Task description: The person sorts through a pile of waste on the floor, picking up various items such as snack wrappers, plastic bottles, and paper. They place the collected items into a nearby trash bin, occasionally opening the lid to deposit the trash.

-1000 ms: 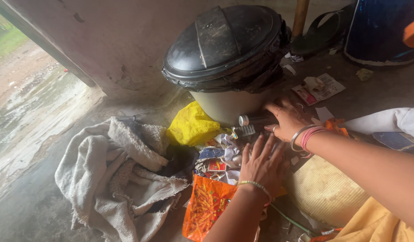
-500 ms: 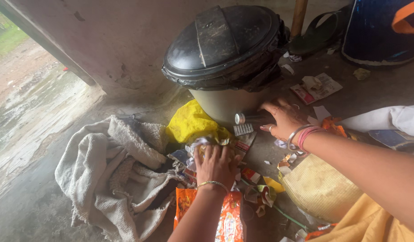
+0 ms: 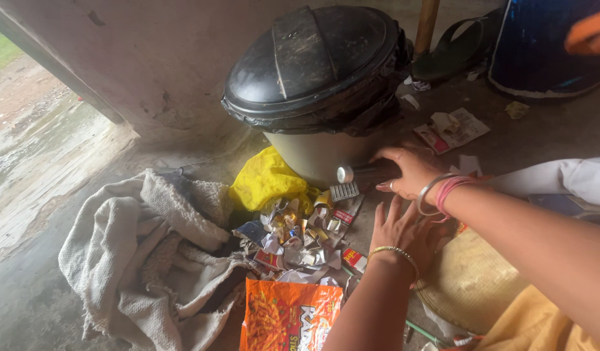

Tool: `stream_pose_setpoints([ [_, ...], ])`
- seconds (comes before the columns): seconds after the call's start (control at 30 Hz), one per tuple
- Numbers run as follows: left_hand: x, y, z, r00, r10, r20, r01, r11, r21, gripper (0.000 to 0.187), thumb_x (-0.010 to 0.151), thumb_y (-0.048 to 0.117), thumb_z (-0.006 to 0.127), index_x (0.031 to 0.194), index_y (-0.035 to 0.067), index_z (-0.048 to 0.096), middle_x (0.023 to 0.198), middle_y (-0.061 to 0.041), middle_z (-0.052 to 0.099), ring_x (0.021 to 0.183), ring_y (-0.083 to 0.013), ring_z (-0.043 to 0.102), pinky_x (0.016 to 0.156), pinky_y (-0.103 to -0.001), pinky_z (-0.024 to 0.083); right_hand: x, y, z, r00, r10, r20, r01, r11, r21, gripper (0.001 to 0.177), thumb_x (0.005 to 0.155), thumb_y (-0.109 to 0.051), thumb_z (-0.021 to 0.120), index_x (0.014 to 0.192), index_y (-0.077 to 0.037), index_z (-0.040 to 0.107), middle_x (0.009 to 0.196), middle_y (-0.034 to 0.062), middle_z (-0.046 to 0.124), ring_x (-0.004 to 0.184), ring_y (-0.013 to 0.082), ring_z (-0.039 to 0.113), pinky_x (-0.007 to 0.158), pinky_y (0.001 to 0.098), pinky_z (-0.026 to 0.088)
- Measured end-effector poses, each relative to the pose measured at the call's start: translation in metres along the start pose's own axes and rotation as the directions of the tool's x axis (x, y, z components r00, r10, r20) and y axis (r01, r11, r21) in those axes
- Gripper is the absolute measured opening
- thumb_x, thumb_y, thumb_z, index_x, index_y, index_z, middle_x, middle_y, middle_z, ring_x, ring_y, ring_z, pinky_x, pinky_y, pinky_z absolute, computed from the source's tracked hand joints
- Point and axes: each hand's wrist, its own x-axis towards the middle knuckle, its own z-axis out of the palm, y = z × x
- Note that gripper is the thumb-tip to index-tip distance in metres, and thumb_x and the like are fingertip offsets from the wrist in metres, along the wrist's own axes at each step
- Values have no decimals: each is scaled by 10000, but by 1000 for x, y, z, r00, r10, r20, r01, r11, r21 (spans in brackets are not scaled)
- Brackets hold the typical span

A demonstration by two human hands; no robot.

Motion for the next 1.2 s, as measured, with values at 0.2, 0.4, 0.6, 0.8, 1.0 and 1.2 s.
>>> stream_pose_setpoints([
  [0.2, 16, 1, -17, 980, -164, 114, 165, 986, -1, 614, 967, 585, 368, 1525, 330, 384, 1667, -20, 244, 1551, -375, 79, 1109, -715, 74, 4, 5, -2, 996, -66, -59, 67, 998, 16, 648, 690, -347, 906, 1278, -246, 655, 1275, 99, 655, 1249, 330, 583, 1065, 432, 463],
  [0.4, -9, -41, -18, 905, -392, 166, 380, 920, 97, 776, 1001, 651, 292, 1592, 149, 251, 1629, -79, 267, 1516, -350, 148, 1205, -629, -3, -7, -13, -1, 997, 23, 78, -18, 998, -61, 555, 769, -235, 841, 1273, -378, 657, 1315, 54, 592, 1271, 306, 561, 1050, 436, 479],
  [0.6, -43, -80, -18, 904, -428, 0, 417, 881, 222, 886, 951, 681, 295, 1580, 62, 229, 1602, -122, 303, 1493, -288, 230, 1192, -520, -7, -23, -36, 0, 999, -43, -33, 41, 998, -44, 530, 745, -152, 830, 1216, -305, 639, 1246, 45, 588, 1211, 360, 541, 972, 493, 480],
  [0.8, -63, -87, -39, 832, -554, -27, 546, 810, 214, 752, 1007, 608, 386, 1433, -8, 447, 1384, -130, 534, 1383, -243, 426, 1246, -502, 79, -34, -37, 5, 996, -34, -81, 33, 999, -18, 343, 877, -249, 764, 1204, -276, 663, 1163, 69, 632, 1091, 318, 651, 913, 462, 562],
  [1.0, -60, -84, -39, 812, -577, -84, 581, 788, 204, 599, 1001, 517, 467, 1297, 4, 556, 1256, -118, 566, 1315, -249, 464, 1226, -536, 91, -36, -31, 23, 961, -209, -179, 177, 968, -178, 422, 822, -68, 704, 1194, -267, 734, 1249, 57, 602, 1115, 281, 629, 954, 473, 505],
  [1.2, -55, -89, -41, 797, -600, -67, 601, 778, 184, 566, 989, 526, 506, 1283, 47, 574, 1273, -101, 544, 1318, -241, 458, 1208, -549, 133, -39, -36, 25, 973, -198, -114, 164, 953, -256, 448, 868, -112, 682, 1275, -297, 684, 1247, 25, 570, 1150, 259, 605, 1029, 502, 428],
])
